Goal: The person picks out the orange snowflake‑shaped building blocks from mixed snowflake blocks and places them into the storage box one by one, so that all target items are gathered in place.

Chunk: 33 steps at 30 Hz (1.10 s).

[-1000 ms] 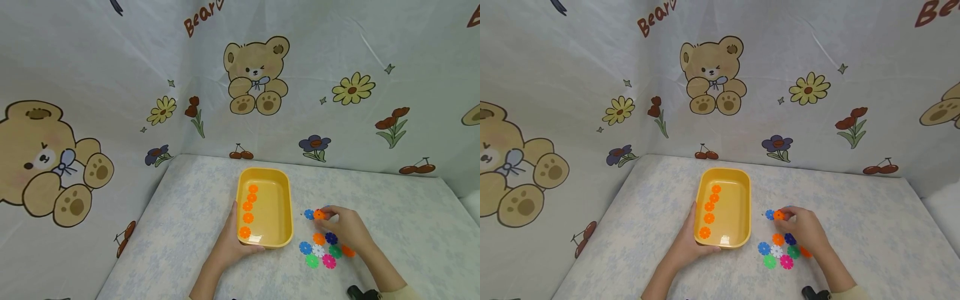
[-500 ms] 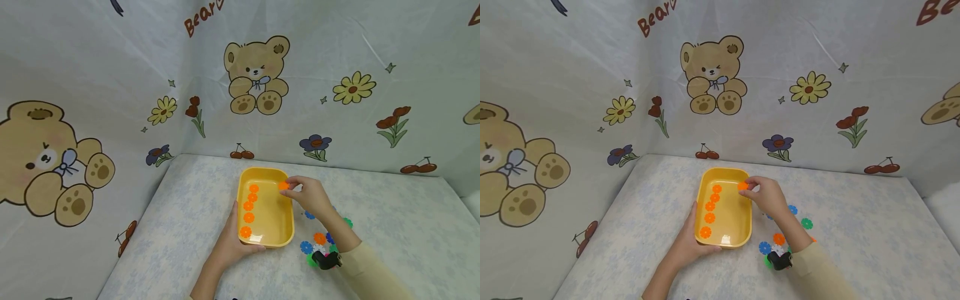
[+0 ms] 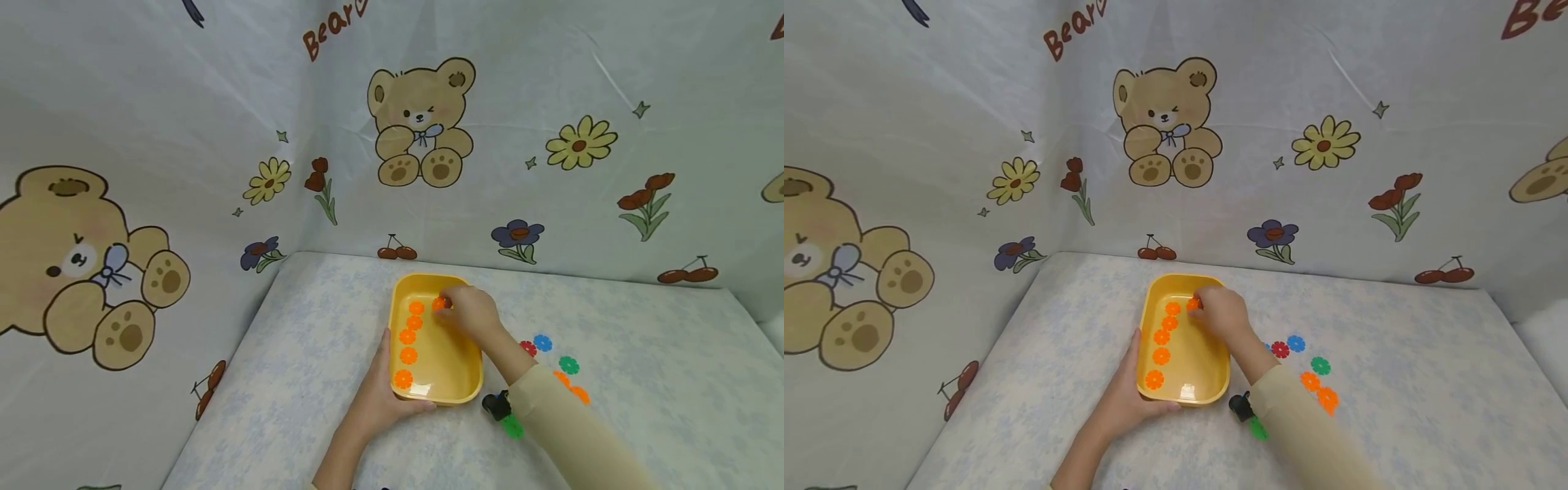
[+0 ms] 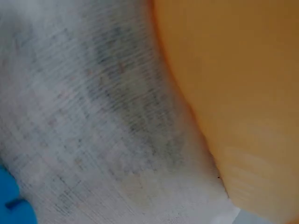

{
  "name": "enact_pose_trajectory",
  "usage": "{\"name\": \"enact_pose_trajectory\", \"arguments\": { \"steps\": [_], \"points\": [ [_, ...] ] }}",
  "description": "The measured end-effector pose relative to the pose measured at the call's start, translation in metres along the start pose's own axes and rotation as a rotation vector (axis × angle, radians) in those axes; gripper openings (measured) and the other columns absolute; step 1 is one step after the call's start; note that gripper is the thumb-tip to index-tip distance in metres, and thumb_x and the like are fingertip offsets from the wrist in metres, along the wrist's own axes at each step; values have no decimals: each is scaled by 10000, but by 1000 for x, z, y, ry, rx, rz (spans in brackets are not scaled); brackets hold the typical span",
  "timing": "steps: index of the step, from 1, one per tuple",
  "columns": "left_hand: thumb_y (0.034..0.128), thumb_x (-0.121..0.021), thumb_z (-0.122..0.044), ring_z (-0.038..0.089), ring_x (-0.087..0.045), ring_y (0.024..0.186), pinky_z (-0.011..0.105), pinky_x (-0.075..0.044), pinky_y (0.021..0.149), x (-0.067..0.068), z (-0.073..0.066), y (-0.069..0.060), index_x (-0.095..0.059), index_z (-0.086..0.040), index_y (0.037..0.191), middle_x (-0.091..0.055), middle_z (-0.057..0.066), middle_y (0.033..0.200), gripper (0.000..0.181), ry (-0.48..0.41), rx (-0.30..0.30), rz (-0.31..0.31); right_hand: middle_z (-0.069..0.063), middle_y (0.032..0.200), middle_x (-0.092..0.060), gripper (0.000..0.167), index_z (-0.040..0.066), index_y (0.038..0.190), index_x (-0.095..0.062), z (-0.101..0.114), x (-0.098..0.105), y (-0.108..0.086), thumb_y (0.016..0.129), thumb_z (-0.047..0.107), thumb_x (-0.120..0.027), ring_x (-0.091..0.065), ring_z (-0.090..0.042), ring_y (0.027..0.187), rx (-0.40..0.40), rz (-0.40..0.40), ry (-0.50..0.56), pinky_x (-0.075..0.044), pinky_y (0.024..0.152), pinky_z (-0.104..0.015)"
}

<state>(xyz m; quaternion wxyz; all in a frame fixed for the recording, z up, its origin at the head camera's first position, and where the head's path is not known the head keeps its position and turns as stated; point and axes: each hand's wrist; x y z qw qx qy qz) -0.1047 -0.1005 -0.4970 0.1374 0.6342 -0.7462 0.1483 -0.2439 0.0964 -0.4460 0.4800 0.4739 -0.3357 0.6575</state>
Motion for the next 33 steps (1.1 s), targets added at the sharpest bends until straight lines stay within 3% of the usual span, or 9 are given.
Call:
{"name": "enact_pose_trajectory", "arguments": {
  "steps": [3,7,13,19,22,26,28,33],
  "points": [
    [564,-911,-588,173,-195,1518,521,-221,1211,0,1,0,130,-464,1536,-24,-116,1663,1429,-5,-16,-1,18,690,-597,197,115,860,-700,2,-5,4,856,293,-784,-499,-169,635,52,-7,-90,-446,616,-297],
    [573,-908,-585,171,-218,1510,531,-239,1200,0,2,2,134,-459,1540,-40,-84,1675,1427,-9,-36,1,15,608,-514,251,135,709,-609,2,-9,9,850,252,-781,-457,-166,574,85,-12,-114,-355,543,-284],
    [576,-910,-578,179,-234,1504,537,-246,1196,-1,3,3,135,-455,1541,-44,-71,1677,1428,-14,-41,7,18,588,-502,303,142,645,-578,0,-11,14,846,262,-771,-460,-157,552,77,25,-155,-344,523,-283],
    [581,-900,-595,194,-212,1513,550,-239,1197,-4,2,2,141,-448,1540,-23,-97,1667,1422,13,-21,10,4,600,-535,325,150,627,-573,-3,-11,16,842,290,-772,-498,-174,557,74,56,-249,-421,517,-320],
    [582,-897,-601,193,-200,1516,550,-239,1197,-4,2,1,138,-446,1542,-22,-97,1667,1420,23,-9,8,-10,625,-570,265,132,682,-634,-3,-10,15,853,291,-758,-507,-180,568,87,62,-262,-454,534,-334],
    [576,-888,-622,202,-190,1519,548,-239,1197,-5,2,1,133,-424,1551,-25,-73,1671,1426,36,4,9,-19,682,-622,198,94,895,-728,-5,2,9,890,292,-729,-520,-180,594,80,27,-150,-457,578,-325],
    [570,-882,-636,212,-187,1522,550,-239,1197,-4,3,1,130,-409,1557,-25,-61,1672,1431,46,11,6,-18,754,-664,261,89,1034,-744,-7,13,4,904,314,-724,-544,-174,631,71,-15,-74,-473,604,-322],
    [562,-897,-616,193,-187,1523,534,-232,1204,-2,3,1,118,-415,1558,-35,-72,1670,1436,30,-11,-11,-42,933,-718,360,95,1181,-724,-21,43,-16,925,347,-702,-561,-173,685,54,-109,42,-499,631,-321]
  ]
}}
Point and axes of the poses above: each hand's wrist, its own y-axis towards the middle knuckle, its own x-axis out of the back of the hand, z = x × y
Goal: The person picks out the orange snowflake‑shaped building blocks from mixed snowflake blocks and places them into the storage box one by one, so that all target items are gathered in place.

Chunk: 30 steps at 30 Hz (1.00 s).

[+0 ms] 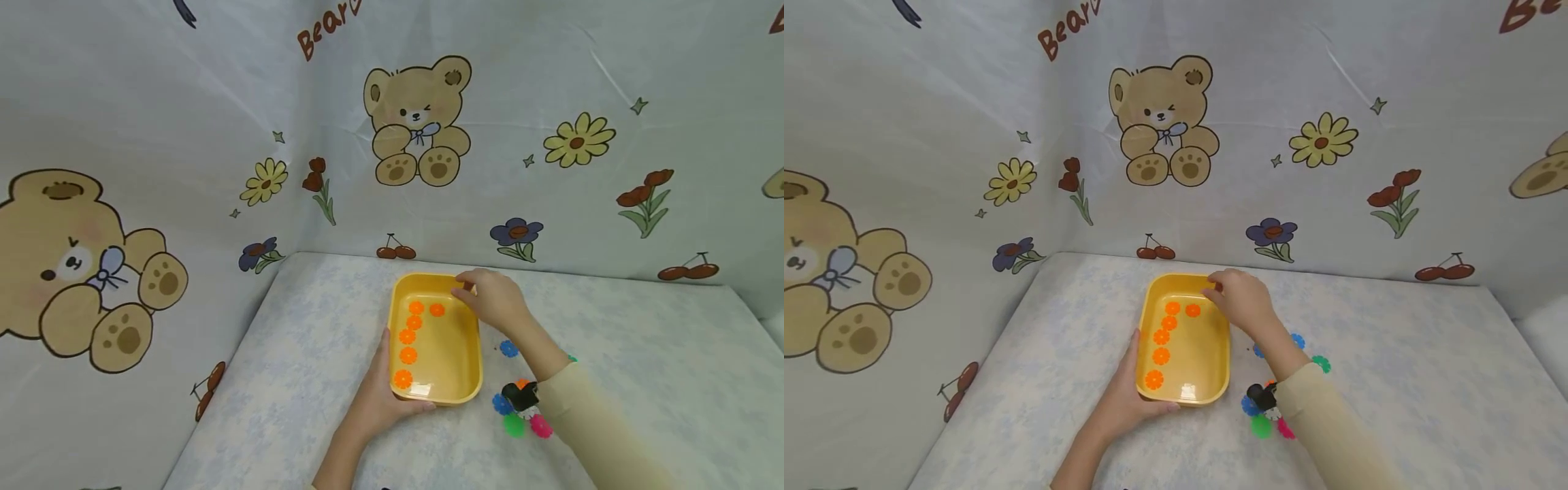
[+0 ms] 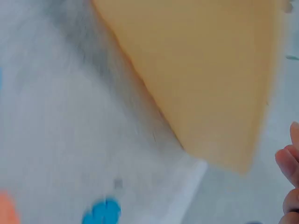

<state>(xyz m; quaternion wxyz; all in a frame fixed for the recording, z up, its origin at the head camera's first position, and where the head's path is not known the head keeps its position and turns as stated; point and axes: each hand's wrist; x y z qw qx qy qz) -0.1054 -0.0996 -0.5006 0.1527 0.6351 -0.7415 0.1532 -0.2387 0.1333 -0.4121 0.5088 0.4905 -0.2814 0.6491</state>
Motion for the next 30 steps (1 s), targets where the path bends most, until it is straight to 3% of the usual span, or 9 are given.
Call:
{"name": "enact_pose_trajectory", "arguments": {
  "steps": [4,9,17,25,30],
  "points": [
    [552,-917,-590,172,-191,1521,516,-223,1210,1,0,-1,110,-446,1546,-48,-95,1665,1436,-27,-20,-8,-47,985,-715,370,111,1212,-704,-16,22,-25,946,366,-671,-540,-174,696,-48,-14,26,-511,642,-321],
    [529,-920,-603,161,-186,1518,519,-223,1210,1,-1,-2,106,-472,1537,-48,-112,1661,1444,-23,9,-14,-74,1021,-708,387,107,1228,-691,-43,33,-66,930,355,-693,-594,-206,792,-127,26,8,-574,701,-396],
    [538,-913,-609,166,-189,1517,524,-232,1205,0,0,-1,112,-464,1539,-51,-107,1661,1440,-14,3,-11,-15,1020,-681,380,123,1223,-698,-102,20,-124,886,292,-746,-623,-267,970,-194,232,51,-556,819,-520],
    [543,-906,-619,160,-168,1520,522,-223,1210,1,-1,-2,120,-461,1538,-38,-105,1662,1437,1,17,-9,3,1030,-668,389,162,1162,-726,-121,12,-142,833,361,-784,-607,-237,978,-261,323,51,-550,851,-524],
    [547,-905,-619,165,-181,1518,524,-230,1207,0,-1,-2,120,-462,1538,-47,-103,1663,1435,6,16,-6,-19,1041,-668,333,163,1109,-741,-127,7,-145,818,315,-801,-605,-268,996,-245,323,48,-546,858,-542]
  ]
}}
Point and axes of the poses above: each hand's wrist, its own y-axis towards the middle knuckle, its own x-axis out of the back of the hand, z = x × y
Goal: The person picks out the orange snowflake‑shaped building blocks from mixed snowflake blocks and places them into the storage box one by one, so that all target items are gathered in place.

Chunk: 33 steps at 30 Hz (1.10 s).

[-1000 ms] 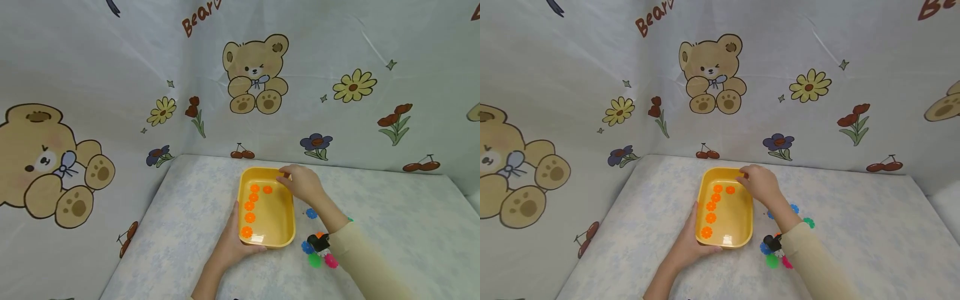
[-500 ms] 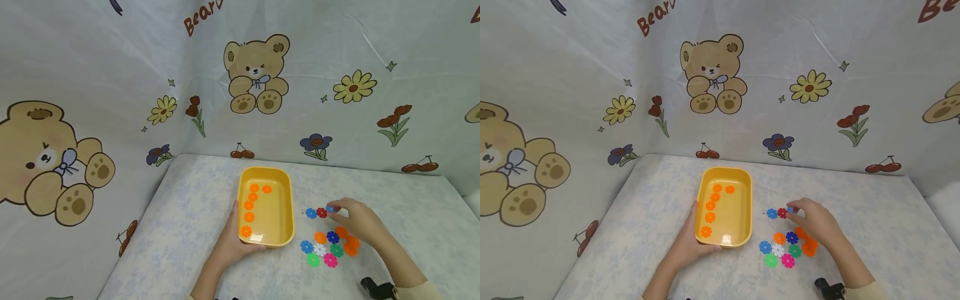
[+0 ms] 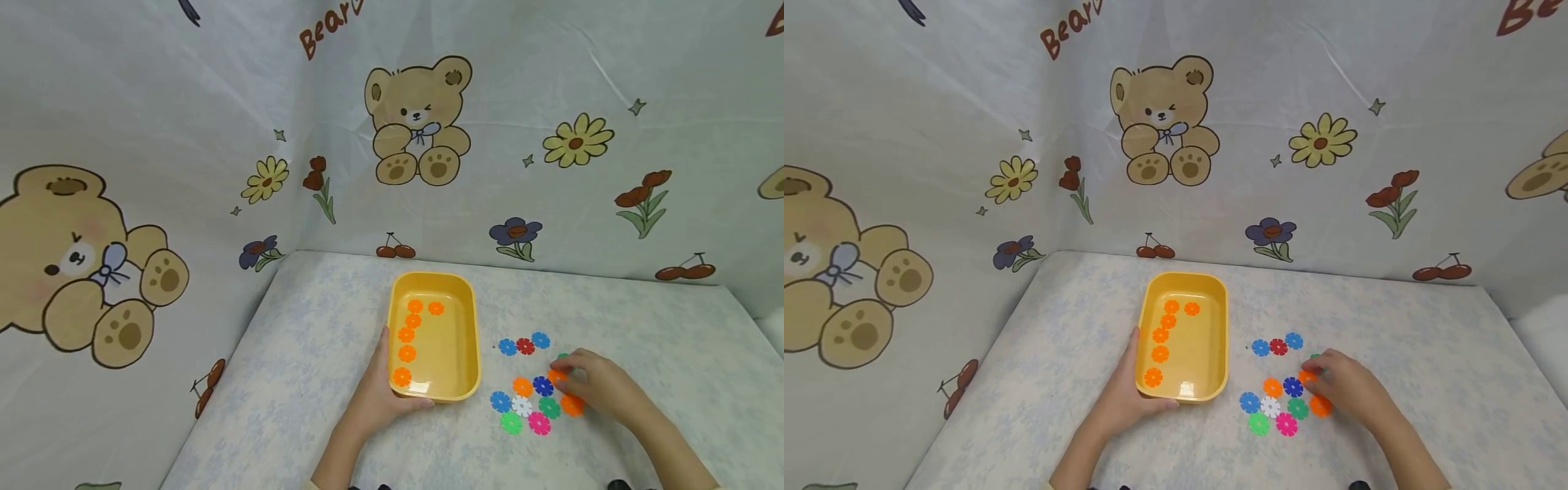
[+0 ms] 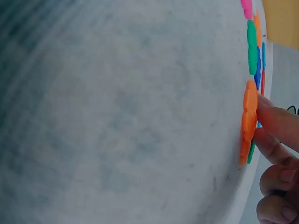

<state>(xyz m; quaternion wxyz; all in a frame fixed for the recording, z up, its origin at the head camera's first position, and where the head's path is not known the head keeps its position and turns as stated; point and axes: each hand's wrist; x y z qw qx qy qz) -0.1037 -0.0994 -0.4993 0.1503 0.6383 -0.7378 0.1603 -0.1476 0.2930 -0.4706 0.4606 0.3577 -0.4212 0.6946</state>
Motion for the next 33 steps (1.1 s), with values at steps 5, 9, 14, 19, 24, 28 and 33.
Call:
{"name": "enact_pose_trajectory", "arguments": {
  "steps": [5,9,14,19,24,28,33],
  "points": [
    [547,-906,-616,177,-189,1518,536,-235,1202,0,1,1,122,-453,1542,-49,-99,1664,1440,-1,-14,1,-40,1050,-661,362,127,1109,-717,-5,-3,0,817,321,-805,-592,-296,1020,-10,-26,40,-503,913,-591],
    [546,-908,-614,171,-190,1518,531,-234,1204,0,2,1,121,-448,1544,-44,-106,1663,1443,-2,-25,0,-15,1012,-646,338,144,1075,-675,-9,-4,-2,825,333,-800,-576,-238,956,-11,-26,72,-529,869,-519],
    [546,-910,-610,167,-190,1517,529,-231,1205,0,2,1,118,-448,1545,-46,-107,1662,1443,-5,-30,-3,16,961,-642,270,190,1053,-659,-14,-1,-2,847,313,-783,-555,-176,883,-5,-15,96,-488,729,-319],
    [547,-906,-617,172,-192,1517,535,-235,1203,0,2,1,121,-451,1542,-49,-101,1664,1440,1,-22,-1,18,961,-676,197,172,1086,-713,-17,3,0,893,207,-735,-572,-177,912,18,-40,147,-500,751,-323],
    [533,-908,-623,162,-194,1515,527,-236,1204,-1,1,1,117,-472,1536,-56,-114,1660,1442,0,-9,-6,3,1035,-721,223,135,1136,-719,-1,12,10,944,240,-682,-611,-174,934,58,-86,228,-513,762,-250],
    [532,-910,-619,167,-199,1514,530,-236,1203,0,0,0,114,-473,1537,-62,-110,1661,1442,-1,-7,-9,-3,1053,-728,237,131,1150,-712,27,21,26,962,265,-658,-643,-187,950,116,-95,278,-536,795,-255],
    [533,-905,-628,170,-194,1516,526,-240,1202,-1,1,0,117,-468,1537,-60,-101,1663,1441,6,-1,-10,-28,1094,-710,251,123,1180,-701,71,27,51,969,249,-650,-642,-222,961,158,-57,337,-578,835,-338]
  ]
}}
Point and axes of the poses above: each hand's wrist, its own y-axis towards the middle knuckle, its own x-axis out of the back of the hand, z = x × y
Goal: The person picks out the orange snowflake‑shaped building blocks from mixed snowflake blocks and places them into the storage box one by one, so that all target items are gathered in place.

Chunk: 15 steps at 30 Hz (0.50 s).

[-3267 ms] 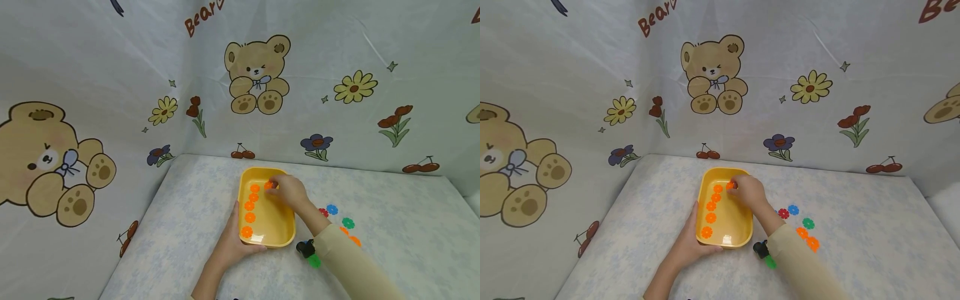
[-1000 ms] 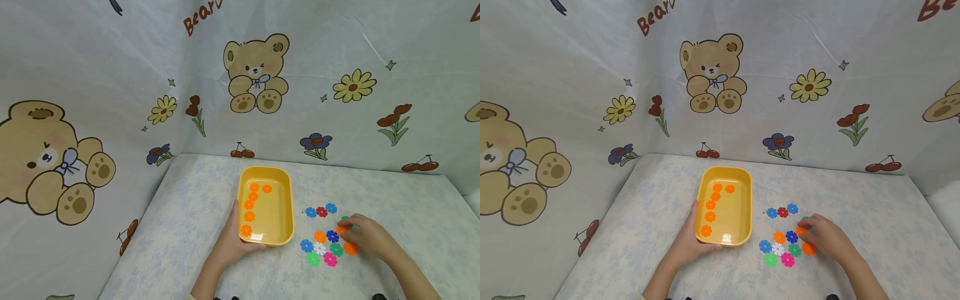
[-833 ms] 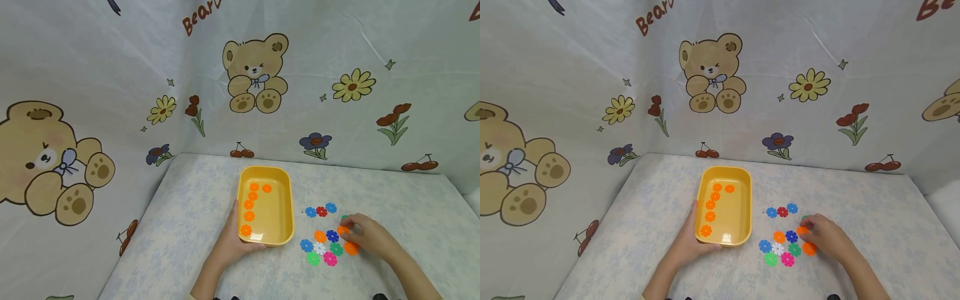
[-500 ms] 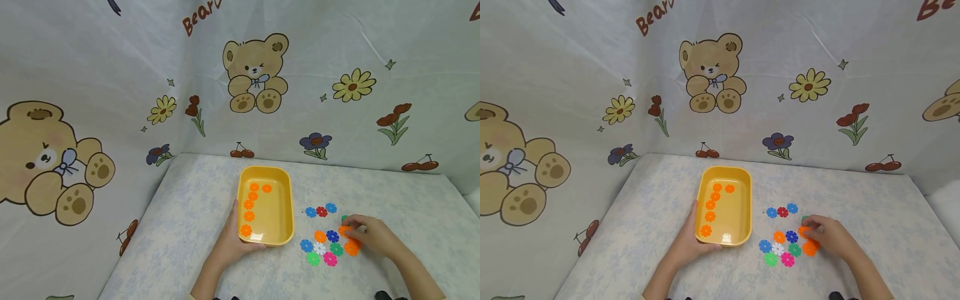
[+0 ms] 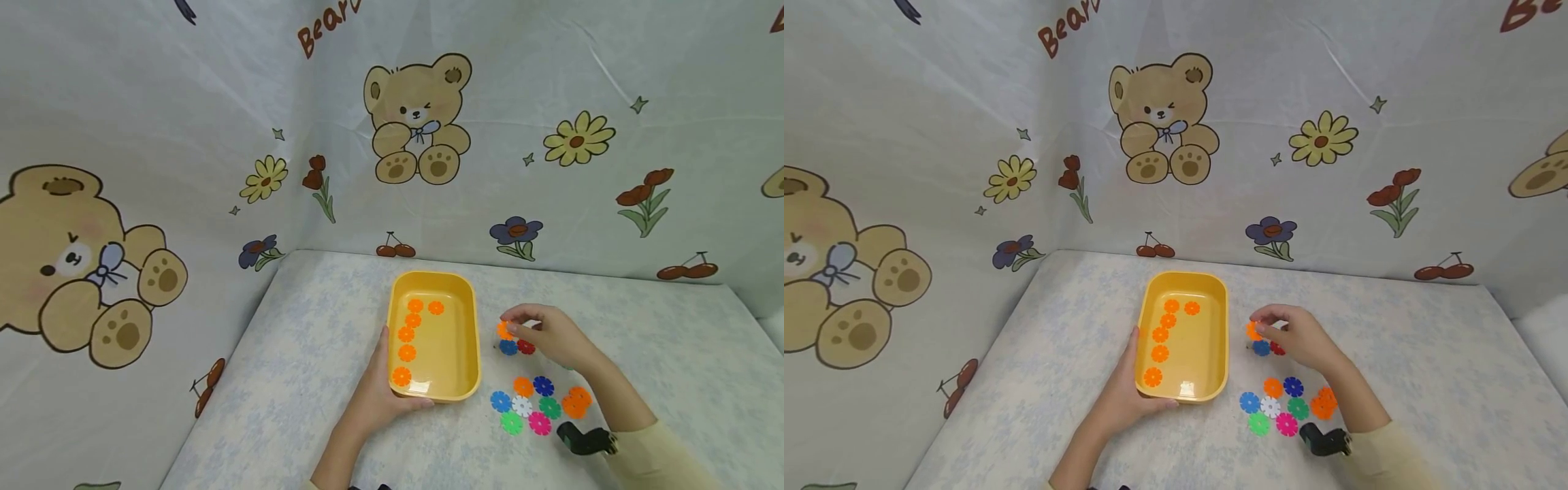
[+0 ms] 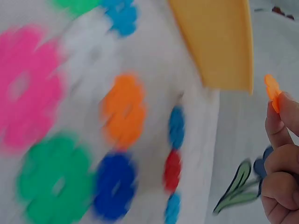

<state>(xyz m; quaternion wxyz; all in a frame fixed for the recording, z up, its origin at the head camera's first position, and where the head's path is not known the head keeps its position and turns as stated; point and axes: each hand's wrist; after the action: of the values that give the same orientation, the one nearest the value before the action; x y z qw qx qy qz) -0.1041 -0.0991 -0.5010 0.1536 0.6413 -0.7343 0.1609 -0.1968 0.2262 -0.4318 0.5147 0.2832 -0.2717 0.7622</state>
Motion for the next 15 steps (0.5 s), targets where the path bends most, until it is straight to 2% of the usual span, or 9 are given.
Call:
{"name": "enact_pose_trajectory", "arguments": {
  "steps": [5,9,12,15],
  "points": [
    [542,-904,-621,187,-196,1518,531,-236,1203,0,0,1,120,-440,1548,-52,-81,1668,1447,-6,-7,8,-11,1062,-699,178,157,1128,-723,34,-15,30,966,168,-649,-612,-203,969,87,45,16,-556,864,-363],
    [552,-905,-608,200,-207,1515,541,-238,1200,1,-1,1,126,-435,1549,-46,-67,1672,1445,-18,-9,19,15,1008,-696,152,163,1091,-733,52,-27,48,968,154,-645,-591,-184,963,159,75,-5,-511,862,-358],
    [559,-909,-596,194,-228,1507,542,-248,1195,1,-2,1,127,-452,1544,-53,-70,1674,1437,-30,-15,23,20,987,-697,140,165,1074,-736,61,-37,57,964,164,-650,-592,-173,939,194,82,-75,-513,846,-359],
    [568,-911,-584,191,-241,1502,543,-255,1191,2,-2,2,128,-463,1540,-56,-74,1674,1428,-34,-19,23,25,957,-692,127,179,1057,-739,70,-48,64,951,189,-671,-589,-160,881,190,82,-158,-520,813,-352]
  ]
}}
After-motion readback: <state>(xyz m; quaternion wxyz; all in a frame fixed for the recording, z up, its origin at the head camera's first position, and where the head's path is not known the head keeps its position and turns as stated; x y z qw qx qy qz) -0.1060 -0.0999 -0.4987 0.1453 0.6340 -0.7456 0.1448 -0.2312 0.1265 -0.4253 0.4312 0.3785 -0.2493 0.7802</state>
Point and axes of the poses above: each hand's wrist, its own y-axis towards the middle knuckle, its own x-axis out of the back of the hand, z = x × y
